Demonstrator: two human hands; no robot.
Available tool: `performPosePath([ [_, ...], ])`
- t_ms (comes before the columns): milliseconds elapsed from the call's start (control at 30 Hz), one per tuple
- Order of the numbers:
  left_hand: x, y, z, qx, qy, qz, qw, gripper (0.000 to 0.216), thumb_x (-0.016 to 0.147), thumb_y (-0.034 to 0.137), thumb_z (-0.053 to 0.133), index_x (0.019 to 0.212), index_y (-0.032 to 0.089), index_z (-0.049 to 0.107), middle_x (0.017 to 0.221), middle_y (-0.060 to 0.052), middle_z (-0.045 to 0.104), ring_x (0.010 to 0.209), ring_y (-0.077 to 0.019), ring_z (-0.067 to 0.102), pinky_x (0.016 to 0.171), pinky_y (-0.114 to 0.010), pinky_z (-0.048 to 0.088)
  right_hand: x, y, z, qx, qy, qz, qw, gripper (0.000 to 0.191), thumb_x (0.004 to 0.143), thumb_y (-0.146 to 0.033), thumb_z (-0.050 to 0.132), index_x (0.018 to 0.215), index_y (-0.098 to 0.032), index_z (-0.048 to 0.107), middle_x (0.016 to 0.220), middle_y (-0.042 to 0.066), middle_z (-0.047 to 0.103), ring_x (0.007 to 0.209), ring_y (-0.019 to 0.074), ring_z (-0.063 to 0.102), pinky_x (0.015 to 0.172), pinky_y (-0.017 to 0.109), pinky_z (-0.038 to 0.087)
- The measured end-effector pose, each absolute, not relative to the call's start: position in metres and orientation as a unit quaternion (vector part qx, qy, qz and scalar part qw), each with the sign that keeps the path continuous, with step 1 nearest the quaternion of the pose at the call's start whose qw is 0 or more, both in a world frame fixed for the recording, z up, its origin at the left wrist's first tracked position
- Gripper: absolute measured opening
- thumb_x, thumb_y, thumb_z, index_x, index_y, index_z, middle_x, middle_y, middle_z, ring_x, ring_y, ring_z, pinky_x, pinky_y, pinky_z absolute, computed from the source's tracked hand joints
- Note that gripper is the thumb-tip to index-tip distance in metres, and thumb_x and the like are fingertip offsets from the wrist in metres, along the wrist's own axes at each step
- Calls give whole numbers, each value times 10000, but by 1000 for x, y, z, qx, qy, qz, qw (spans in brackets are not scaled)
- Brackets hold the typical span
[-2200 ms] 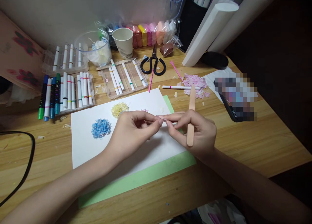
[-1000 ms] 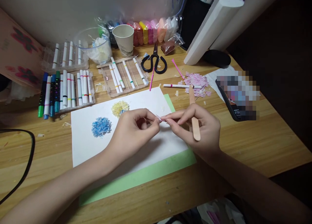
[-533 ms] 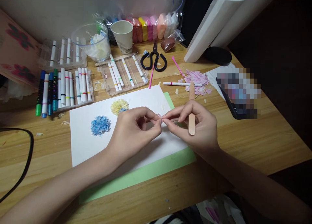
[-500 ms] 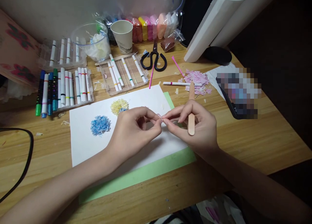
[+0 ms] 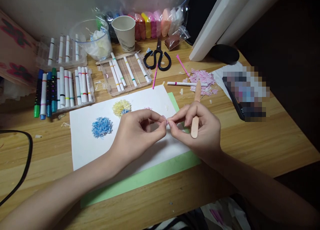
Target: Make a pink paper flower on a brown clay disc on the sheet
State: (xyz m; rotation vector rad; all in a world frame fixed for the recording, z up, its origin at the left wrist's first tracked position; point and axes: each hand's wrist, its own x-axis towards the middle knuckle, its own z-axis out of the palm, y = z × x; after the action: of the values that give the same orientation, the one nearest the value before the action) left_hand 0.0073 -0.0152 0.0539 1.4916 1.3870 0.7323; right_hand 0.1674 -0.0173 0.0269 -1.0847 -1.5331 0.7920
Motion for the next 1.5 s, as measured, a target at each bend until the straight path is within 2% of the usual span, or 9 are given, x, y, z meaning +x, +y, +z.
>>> performPosePath([
  [133, 6, -15, 55, 608, 561, 310, 468, 119, 739, 254, 667, 758, 158, 735, 484, 36, 500, 452, -60, 346, 419, -185, 260, 167, -19, 26, -458, -652, 291, 529, 342, 679, -60, 687, 637, -239, 397, 651, -8, 644, 640, 172, 664, 576, 301, 540],
  [400, 8, -13, 53, 603, 567, 310, 468, 66, 687, 185, 657, 692, 139, 705, 439, 60, 420, 435, -49, 323, 420, -179, 261, 165, -21, 25, -451, -683, 230, 527, 344, 653, -55, 693, 635, -229, 397, 636, -12, 644, 605, 154, 664, 543, 266, 522],
  [1000, 8, -15, 53, 601, 560, 319, 473, 81, 701, 212, 672, 728, 151, 719, 441, 58, 438, 429, -50, 335, 412, -172, 271, 165, -21, 26, -452, -655, 282, 537, 352, 668, -47, 690, 652, -251, 403, 650, 1, 622, 624, 184, 638, 562, 350, 530],
  [1367, 8, -14, 53, 601, 566, 330, 458, 93, 702, 228, 671, 707, 142, 708, 486, 28, 523, 436, -54, 355, 400, -174, 273, 165, -21, 27, -442, -626, 333, 549, 322, 693, -38, 681, 687, -248, 438, 738, 9, 661, 680, 171, 657, 596, 326, 569],
  [1500, 7, -16, 53, 612, 565, 333, 442, 88, 706, 225, 668, 719, 149, 710, 498, 31, 538, 435, -51, 352, 405, -176, 275, 164, -23, 26, -448, -624, 333, 547, 339, 651, -46, 720, 689, -234, 440, 785, 17, 688, 712, 177, 683, 611, 319, 590],
])
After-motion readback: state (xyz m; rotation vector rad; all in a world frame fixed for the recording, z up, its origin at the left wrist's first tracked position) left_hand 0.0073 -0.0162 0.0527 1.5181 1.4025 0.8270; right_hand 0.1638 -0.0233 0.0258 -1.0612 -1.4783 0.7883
